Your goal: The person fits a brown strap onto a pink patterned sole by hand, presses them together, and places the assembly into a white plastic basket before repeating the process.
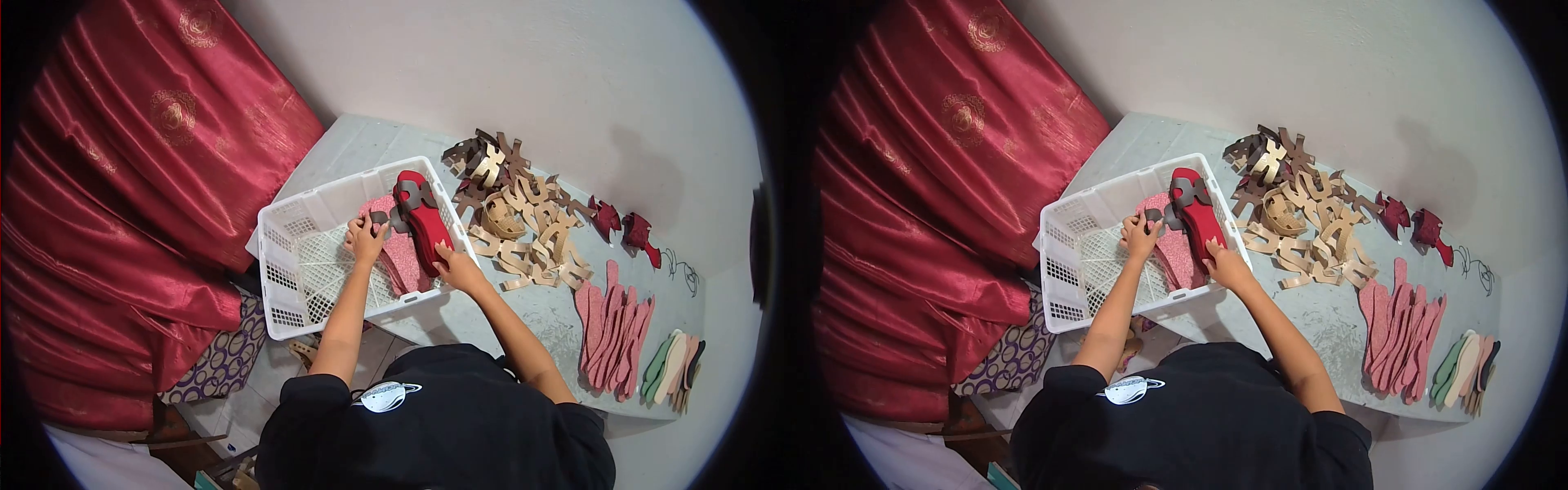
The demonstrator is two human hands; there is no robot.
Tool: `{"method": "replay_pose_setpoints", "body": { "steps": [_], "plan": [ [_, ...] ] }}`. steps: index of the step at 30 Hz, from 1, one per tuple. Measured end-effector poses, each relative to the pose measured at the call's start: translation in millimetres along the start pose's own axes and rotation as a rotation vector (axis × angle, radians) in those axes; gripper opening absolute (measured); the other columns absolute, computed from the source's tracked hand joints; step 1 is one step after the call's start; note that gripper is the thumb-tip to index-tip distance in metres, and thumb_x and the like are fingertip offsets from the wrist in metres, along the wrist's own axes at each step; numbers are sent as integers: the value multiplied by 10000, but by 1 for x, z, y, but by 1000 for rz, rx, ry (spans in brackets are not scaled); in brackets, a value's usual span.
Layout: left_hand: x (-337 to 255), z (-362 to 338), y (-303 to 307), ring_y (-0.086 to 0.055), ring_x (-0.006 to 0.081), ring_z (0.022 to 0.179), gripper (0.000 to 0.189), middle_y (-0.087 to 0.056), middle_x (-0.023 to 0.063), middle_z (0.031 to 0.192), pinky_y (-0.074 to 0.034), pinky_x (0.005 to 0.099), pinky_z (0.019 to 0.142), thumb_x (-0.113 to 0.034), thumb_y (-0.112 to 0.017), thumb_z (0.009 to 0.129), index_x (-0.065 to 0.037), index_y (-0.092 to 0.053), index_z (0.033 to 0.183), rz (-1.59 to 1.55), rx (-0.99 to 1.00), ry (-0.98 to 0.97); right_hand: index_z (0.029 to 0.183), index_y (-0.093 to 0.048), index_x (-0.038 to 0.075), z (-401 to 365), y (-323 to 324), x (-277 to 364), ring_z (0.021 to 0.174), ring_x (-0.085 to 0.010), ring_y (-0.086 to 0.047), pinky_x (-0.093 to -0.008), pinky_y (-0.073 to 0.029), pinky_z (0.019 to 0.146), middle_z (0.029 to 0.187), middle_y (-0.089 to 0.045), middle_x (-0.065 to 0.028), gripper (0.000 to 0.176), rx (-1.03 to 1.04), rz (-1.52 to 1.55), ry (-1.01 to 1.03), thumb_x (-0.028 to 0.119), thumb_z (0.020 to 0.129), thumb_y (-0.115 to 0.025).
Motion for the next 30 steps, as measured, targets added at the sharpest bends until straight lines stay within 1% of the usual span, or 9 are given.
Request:
{"method": "replay_pose_setpoints", "body": {
  "steps": [1,2,4,7,10,13,18,25,30],
  "plan": [
    [2,0,-3,-319,266,1126,646,-326,87,1234,-217,524,873,-510,-571,728,-161,-425,1251,63,62,33,1105,-473,-18,0,1,0,895,-375,-550,-422,-448,795,1062,-519,-255,382,3,-1,3,156,773,-548],
    [1,0,-1,-319,266,1126,646,-326,87,1234,-217,524,873,-510,-571,728,-161,-425,1251,61,59,37,1109,-471,-20,1,1,0,912,-375,-545,-419,-444,807,1079,-510,-258,386,22,6,5,158,775,-548],
    [-2,1,-4,-287,305,1156,696,-277,120,1288,-209,541,877,-530,-498,776,-155,-292,1324,169,47,-49,1112,-469,-22,0,-1,-2,928,-375,-540,-415,-439,819,1097,-501,-260,390,42,13,10,160,776,-547],
    [-2,2,-10,-280,309,1171,680,-258,121,1316,-206,552,889,-515,-451,811,-146,-241,1341,206,52,-69,1113,-471,-23,1,-1,-5,976,-369,-524,-405,-430,843,1140,-481,-254,391,-6,6,72,161,777,-549],
    [-2,-2,-15,-266,317,1190,662,-259,123,1321,-201,560,906,-514,-431,821,-135,-256,1335,195,19,-4,1119,-471,-23,1,-9,-9,1020,-358,-506,-396,-424,860,1163,-469,-250,396,-3,-3,72,161,778,-548],
    [-5,-7,-10,-259,322,1199,692,-260,127,1324,-200,561,919,-528,-431,814,-117,-244,1338,166,11,-17,1131,-486,-20,-1,-2,-5,944,-354,-541,-385,-442,821,1113,-516,-217,414,-99,-47,108,129,756,-574],
    [-9,-9,-9,-264,321,1198,754,-266,128,1319,-210,558,911,-537,-448,800,-79,-201,1345,147,25,-13,1165,-464,-24,-7,1,-4,1049,-353,-491,-373,-400,890,1195,-453,-236,443,-83,28,84,149,771,-570],
    [-27,-13,9,-274,319,1187,791,-259,126,1325,-222,528,913,-521,-464,800,-54,-145,1354,96,-96,-60,1170,-473,-8,-19,9,2,1114,-343,-447,-361,-367,928,1215,-444,-230,414,-106,123,81,132,789,-554],
    [-53,-25,28,-285,311,1179,727,-275,127,1317,-215,507,926,-468,-463,819,-38,-193,1340,115,-223,-139,1145,-492,5,-31,36,4,1104,-349,-450,-367,-372,925,1212,-444,-228,369,-285,220,148,118,795,-526]
  ]
}}
Point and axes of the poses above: each hand's wrist, its own z-axis towards the middle knuckle, its own y-axis out of the back of the hand, x = y × z, the point moved 8 cm from there along z, towards the middle knuckle
